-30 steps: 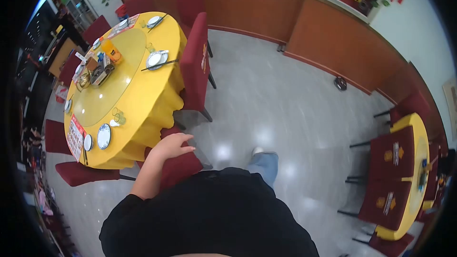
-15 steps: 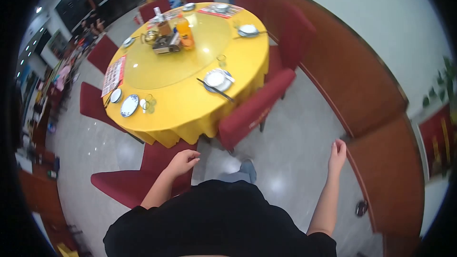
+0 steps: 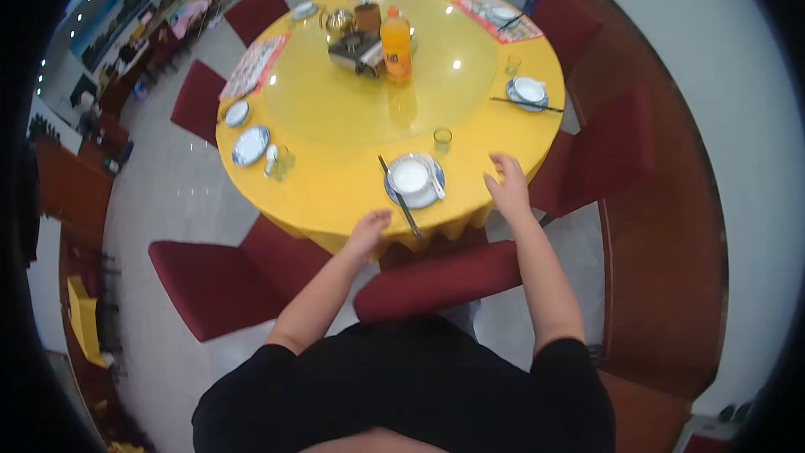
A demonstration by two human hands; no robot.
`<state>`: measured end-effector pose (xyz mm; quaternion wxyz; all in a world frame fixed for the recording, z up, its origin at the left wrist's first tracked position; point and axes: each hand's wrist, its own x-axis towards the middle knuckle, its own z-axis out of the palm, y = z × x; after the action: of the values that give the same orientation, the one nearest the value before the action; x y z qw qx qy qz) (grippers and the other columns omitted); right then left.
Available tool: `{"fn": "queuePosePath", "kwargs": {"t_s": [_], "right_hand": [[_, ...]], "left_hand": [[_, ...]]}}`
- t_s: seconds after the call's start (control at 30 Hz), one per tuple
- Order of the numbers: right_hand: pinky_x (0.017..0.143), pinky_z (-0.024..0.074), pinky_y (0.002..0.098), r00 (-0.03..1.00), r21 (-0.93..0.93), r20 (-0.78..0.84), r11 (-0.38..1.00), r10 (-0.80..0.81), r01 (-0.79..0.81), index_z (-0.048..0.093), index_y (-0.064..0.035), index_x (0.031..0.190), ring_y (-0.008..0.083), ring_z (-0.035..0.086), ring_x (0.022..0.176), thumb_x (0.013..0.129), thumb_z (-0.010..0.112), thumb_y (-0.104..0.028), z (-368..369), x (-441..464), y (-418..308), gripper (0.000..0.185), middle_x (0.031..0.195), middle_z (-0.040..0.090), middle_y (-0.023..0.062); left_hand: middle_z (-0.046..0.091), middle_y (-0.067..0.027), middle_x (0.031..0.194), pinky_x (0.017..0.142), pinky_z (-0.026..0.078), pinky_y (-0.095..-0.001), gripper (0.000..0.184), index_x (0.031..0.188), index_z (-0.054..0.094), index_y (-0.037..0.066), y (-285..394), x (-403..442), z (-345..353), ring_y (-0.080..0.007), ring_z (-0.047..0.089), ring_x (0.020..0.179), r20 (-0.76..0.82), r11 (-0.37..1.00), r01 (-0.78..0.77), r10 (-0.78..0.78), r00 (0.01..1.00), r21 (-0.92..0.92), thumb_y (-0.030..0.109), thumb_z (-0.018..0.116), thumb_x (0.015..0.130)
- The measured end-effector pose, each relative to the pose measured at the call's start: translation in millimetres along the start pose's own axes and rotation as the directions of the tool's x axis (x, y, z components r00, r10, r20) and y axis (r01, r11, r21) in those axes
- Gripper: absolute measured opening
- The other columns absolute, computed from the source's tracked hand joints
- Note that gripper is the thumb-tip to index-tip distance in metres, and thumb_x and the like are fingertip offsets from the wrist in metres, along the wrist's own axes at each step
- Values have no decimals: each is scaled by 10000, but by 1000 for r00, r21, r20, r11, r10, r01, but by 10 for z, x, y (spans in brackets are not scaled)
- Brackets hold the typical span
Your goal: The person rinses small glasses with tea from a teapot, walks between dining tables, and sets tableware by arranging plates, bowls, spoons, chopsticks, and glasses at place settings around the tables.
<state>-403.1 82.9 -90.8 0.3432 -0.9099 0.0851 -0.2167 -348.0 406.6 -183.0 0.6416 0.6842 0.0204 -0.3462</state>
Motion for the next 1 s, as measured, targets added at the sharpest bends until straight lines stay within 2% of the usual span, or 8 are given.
{"fn": "queuePosePath", "kwargs": {"t_s": [0.07,0.2,0.4,0.5,0.6,0.7,0.9,1.0], "right_hand": [[969,467,397,997,-9,75,999,-35,36,541,-16,1240,319,553,1144,764,735,-114,395,564,592,523,1205,565,185],[1022,434,427,973,-157,200,984,117,-86,463,-37,1348,373,516,1189,743,781,-202,986,1305,1057,704,1307,504,196],[1003,454,413,931,-114,363,993,41,1,439,-50,1372,370,523,1181,727,803,-216,1681,1697,1212,759,1350,483,183],[979,468,420,921,-141,373,988,110,-60,467,-50,1351,356,546,1152,741,797,-209,1818,1748,1154,712,1318,518,172],[952,474,422,954,-109,290,993,73,-43,506,-54,1318,345,566,1117,764,780,-198,1988,1729,1392,635,1270,554,164],[944,466,430,985,108,174,993,25,-44,543,-80,1287,342,572,1083,772,776,-202,2025,1666,1298,578,1236,578,158],[921,442,419,880,157,323,936,-349,314,597,-143,1246,297,554,1081,692,825,-256,2131,1277,860,609,1174,636,67],[935,413,418,869,66,364,940,-335,335,607,-172,1236,266,527,1121,658,838,-273,2127,1182,731,631,1147,646,15]], "left_hand": [[543,-30,1261,951,398,-449,447,1355,502,106,-13,410,265,-186,470,1181,-128,937,104,-154,980,-333,260,563,941],[456,-161,1363,1058,334,-472,620,1466,337,50,-1,1008,481,-277,400,1293,-288,944,107,-201,936,-311,228,553,914],[537,-123,1234,862,473,-352,603,1447,338,-13,-394,1773,318,-183,526,1090,-455,967,29,-147,878,-255,205,543,923],[557,-176,1298,936,464,-310,502,1384,406,-71,-426,1796,225,-248,579,1136,-491,979,41,-137,860,-202,156,532,954],[620,-117,1122,804,506,-283,423,1346,466,-41,-314,1830,265,-168,621,953,-424,965,68,-174,889,-253,158,511,976],[620,-66,1046,734,513,-269,396,1350,463,-13,-337,2026,323,-115,594,840,-487,979,4,-106,867,-205,181,459,1004],[617,-75,1093,825,543,-325,357,1317,499,8,-364,2148,156,-145,629,939,-314,981,74,-127,941,-177,201,439,1022],[623,-78,1102,798,561,-337,342,1304,509,2,-149,2006,185,-162,642,938,-340,978,107,-163,926,-178,178,446,1018]]}}
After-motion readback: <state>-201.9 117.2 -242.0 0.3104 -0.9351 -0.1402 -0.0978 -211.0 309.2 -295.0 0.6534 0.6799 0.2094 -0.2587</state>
